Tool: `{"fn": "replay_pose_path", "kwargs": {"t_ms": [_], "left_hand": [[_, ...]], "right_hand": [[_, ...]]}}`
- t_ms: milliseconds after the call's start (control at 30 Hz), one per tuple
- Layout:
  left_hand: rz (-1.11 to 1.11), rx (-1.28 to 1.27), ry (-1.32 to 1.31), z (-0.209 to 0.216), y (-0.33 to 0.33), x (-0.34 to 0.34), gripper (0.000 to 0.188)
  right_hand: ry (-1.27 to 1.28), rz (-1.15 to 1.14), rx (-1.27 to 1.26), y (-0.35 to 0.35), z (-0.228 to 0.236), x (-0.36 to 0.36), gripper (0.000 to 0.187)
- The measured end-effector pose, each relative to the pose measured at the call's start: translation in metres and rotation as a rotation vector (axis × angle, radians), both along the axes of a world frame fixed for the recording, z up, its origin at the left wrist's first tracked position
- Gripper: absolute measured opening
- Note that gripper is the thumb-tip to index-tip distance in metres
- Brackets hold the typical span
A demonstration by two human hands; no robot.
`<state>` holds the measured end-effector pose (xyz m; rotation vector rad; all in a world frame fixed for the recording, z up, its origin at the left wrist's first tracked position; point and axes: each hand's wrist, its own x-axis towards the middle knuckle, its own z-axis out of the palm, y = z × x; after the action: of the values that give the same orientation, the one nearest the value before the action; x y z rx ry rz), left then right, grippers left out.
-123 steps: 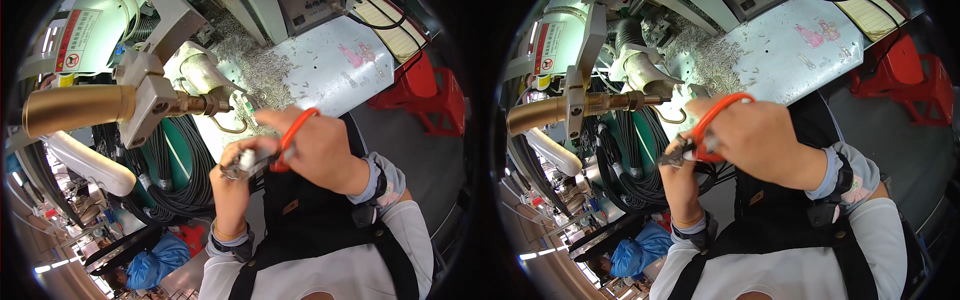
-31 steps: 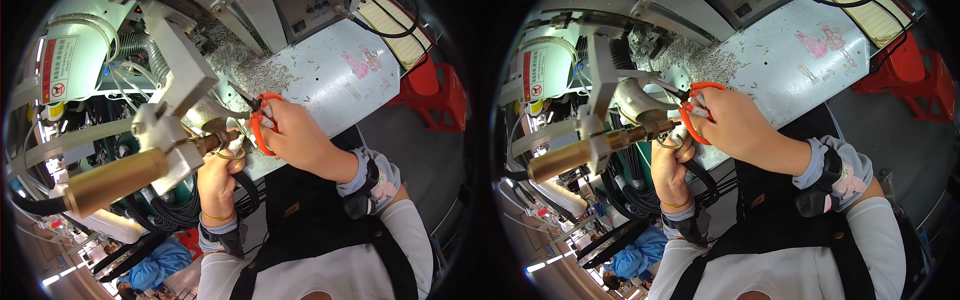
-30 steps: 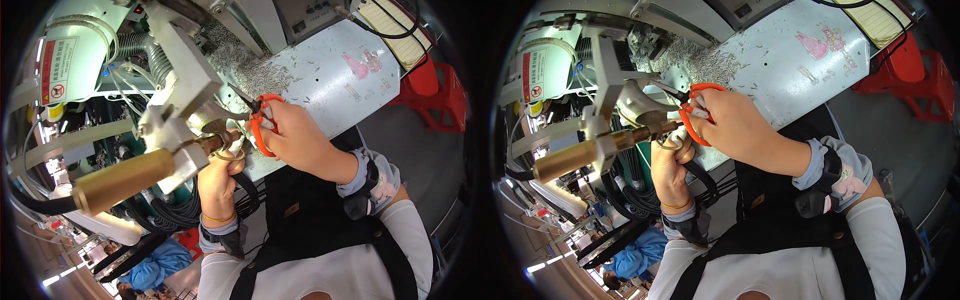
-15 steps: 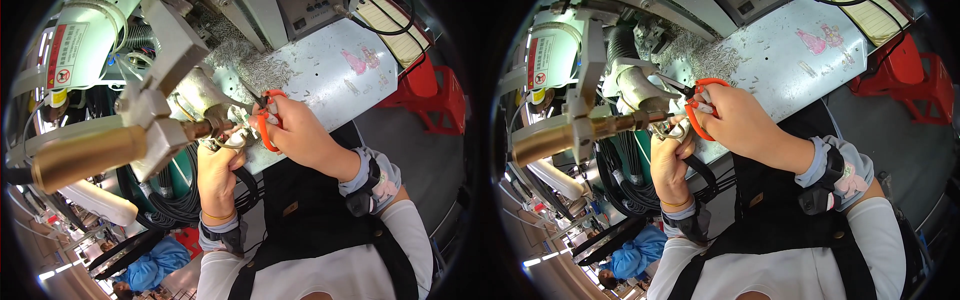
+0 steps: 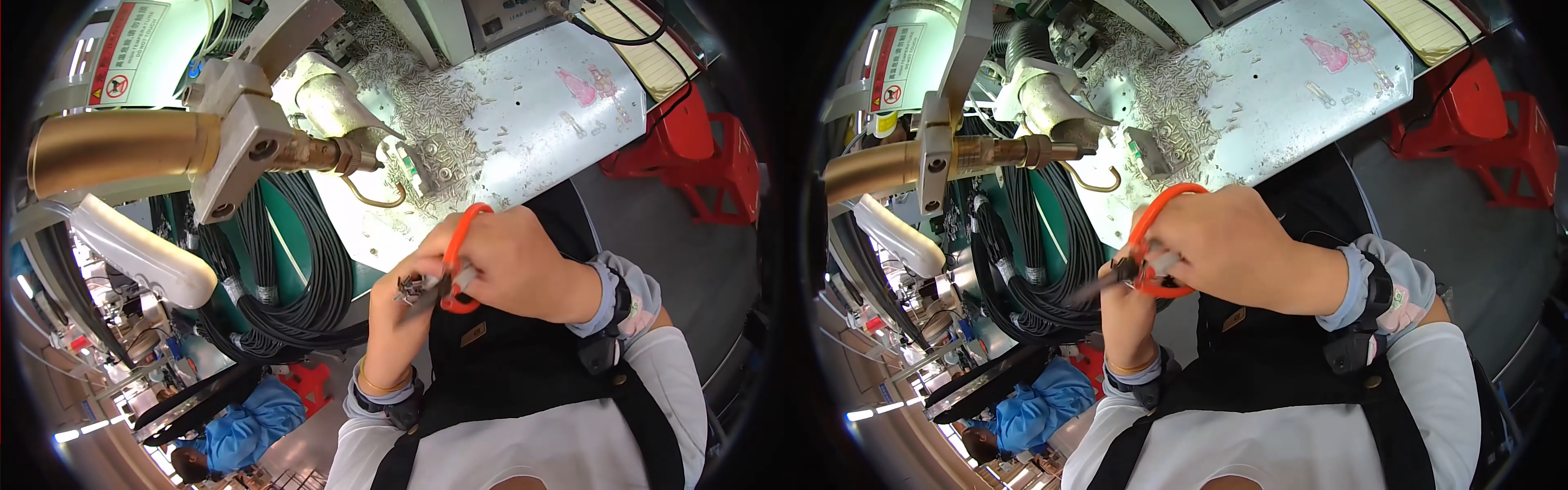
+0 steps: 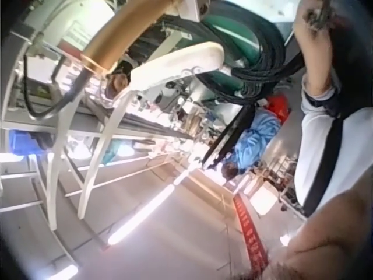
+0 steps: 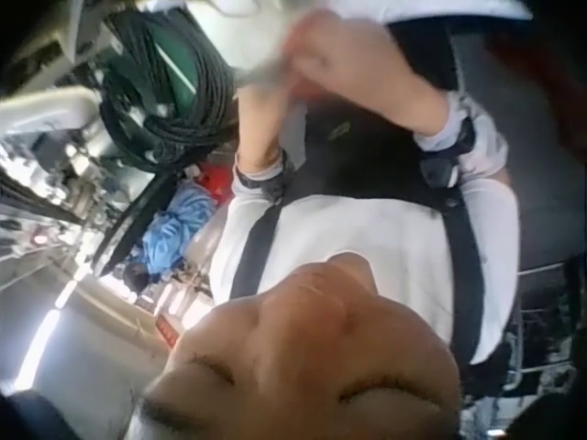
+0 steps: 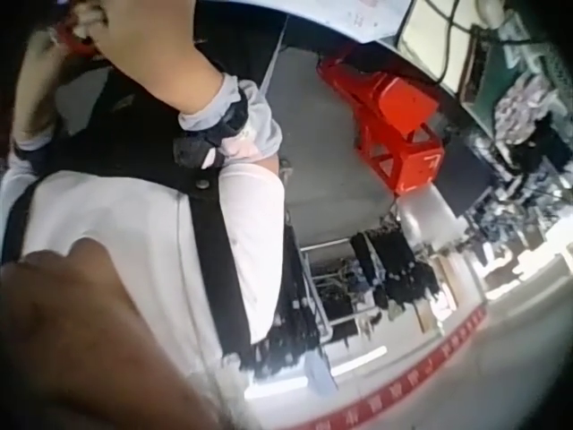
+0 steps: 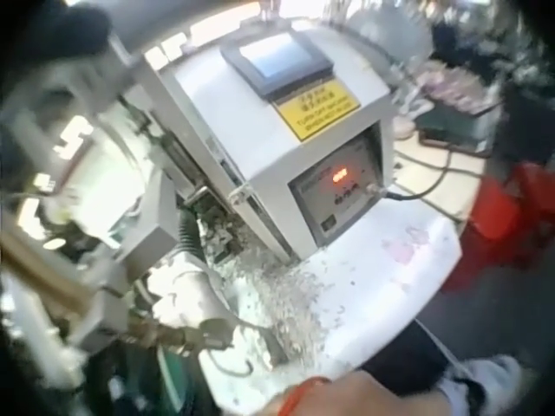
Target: The person trims the ends of individual wires within a bundle using shears, then sets it aside to pick up a new bundle and repeat the process.
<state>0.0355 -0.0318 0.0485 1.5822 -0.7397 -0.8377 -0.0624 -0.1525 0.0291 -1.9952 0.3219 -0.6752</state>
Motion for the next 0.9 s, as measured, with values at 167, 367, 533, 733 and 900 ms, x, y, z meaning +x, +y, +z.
{"fn": "replay_pose_path", "kwargs": {"t_ms": [167,367,533,733,900], "left_hand": [[0.131,-0.046,-0.068,-0.008,0.007,-0.003,0.011],[0.137,-0.166,-0.045,-0.011,0.005,-0.002,0.007],[0.13,-0.049,0.749,-0.003,0.008,0.013,0.007],[0.078,0.078,0.593,-0.001,0.008,0.017,0.008],[0.157,0.131,0.293,-0.004,0.006,0.008,0.012]], "right_hand": [[0.278,0.132,0.698,-0.006,0.005,-0.002,0.014],[0.078,0.099,0.362,0.003,-0.018,0.002,0.01],[-0.113,0.016,-0.238,-0.001,-0.021,-0.001,0.009],[-0.087,0.037,-0.735,-0.015,-0.002,-0.009,0.018],[-0.113,-0.121,-0.645,0.004,-0.013,-0.006,0.017]]}}
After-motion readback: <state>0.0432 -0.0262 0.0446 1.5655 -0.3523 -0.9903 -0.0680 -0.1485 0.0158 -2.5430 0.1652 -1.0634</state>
